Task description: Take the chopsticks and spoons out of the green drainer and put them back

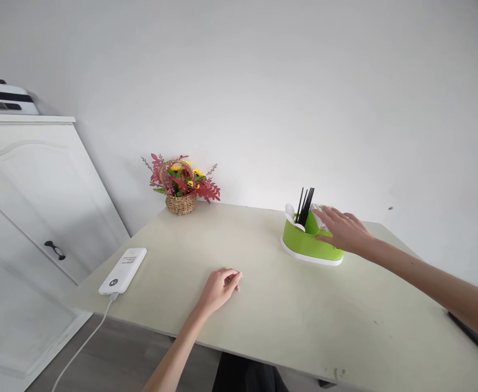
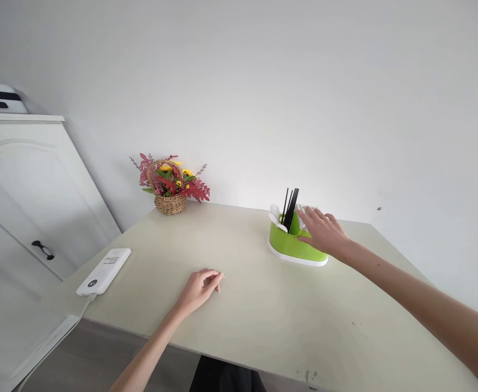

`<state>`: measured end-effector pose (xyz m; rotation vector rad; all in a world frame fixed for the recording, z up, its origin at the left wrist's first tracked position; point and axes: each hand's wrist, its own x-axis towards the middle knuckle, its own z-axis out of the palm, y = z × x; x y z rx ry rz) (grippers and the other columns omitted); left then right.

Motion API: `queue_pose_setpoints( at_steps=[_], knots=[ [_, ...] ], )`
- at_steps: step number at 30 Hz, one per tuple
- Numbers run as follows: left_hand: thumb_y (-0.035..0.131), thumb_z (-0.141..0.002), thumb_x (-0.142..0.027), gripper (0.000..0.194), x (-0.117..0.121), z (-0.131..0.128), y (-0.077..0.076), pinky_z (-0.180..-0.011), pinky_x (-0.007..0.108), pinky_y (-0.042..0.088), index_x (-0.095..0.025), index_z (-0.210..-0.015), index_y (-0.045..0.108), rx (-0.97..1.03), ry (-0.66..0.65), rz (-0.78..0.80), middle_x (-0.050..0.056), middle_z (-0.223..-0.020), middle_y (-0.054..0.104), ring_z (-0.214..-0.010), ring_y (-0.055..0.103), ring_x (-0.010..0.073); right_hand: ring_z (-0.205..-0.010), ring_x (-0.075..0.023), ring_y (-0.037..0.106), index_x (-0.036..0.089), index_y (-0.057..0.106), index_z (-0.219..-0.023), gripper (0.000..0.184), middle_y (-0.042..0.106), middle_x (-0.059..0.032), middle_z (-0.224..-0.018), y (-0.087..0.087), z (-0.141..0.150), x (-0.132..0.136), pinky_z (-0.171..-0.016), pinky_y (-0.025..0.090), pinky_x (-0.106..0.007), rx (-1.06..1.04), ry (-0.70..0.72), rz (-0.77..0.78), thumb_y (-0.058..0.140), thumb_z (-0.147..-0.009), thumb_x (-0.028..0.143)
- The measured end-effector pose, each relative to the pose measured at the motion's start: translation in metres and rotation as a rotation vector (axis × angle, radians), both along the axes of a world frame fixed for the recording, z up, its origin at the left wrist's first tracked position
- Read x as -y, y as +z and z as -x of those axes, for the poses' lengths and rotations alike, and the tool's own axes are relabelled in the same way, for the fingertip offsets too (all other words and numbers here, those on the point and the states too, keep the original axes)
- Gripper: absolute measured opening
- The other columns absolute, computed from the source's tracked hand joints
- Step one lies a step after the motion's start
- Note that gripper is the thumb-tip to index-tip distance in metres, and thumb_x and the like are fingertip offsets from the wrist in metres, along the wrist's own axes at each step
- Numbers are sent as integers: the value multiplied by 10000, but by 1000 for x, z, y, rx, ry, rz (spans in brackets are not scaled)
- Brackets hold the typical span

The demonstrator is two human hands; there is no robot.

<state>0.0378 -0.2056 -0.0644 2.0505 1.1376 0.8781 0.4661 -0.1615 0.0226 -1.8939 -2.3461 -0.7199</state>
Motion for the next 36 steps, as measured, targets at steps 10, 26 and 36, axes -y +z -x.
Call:
queue_pose_setpoints(
  at_steps=[10, 26, 36],
  knots=[
    [525, -1030, -442, 379, 1, -1, -1, -714, 241, 487, -216, -811, 738, -2, 0, 10, 8, -732, 747, -740, 708, 169, -1403, -374, 451, 164, 345, -1616, 767, 401, -211, -1622, -15, -83, -4, -917, 493, -464, -160, -71, 37, 519, -975, 549],
    [529, -1028, -438, 404, 2, -1, -2, -736, 242, 497, -220, -754, 729, 4, 12, 22, 10, -748, 762, -777, 720, 172, -1509, -431, 300, 80, 429, -1557, 788, 350, -255, -1644, -36, -134, 31, -1062, 382, -566, -199, -105, -206, 440, -1005, 643],
    [525, -1022, -476, 428, 27, -3, 7, -845, 286, 510, -239, -738, 740, -15, 56, 59, 29, -790, 774, -943, 704, 223, -1395, -356, 524, 276, 459, -1475, 510, 270, -102, -1705, -138, -10, 146, -1119, 470, -549, -576, 4, -161, 447, -1017, 501]
  ],
)
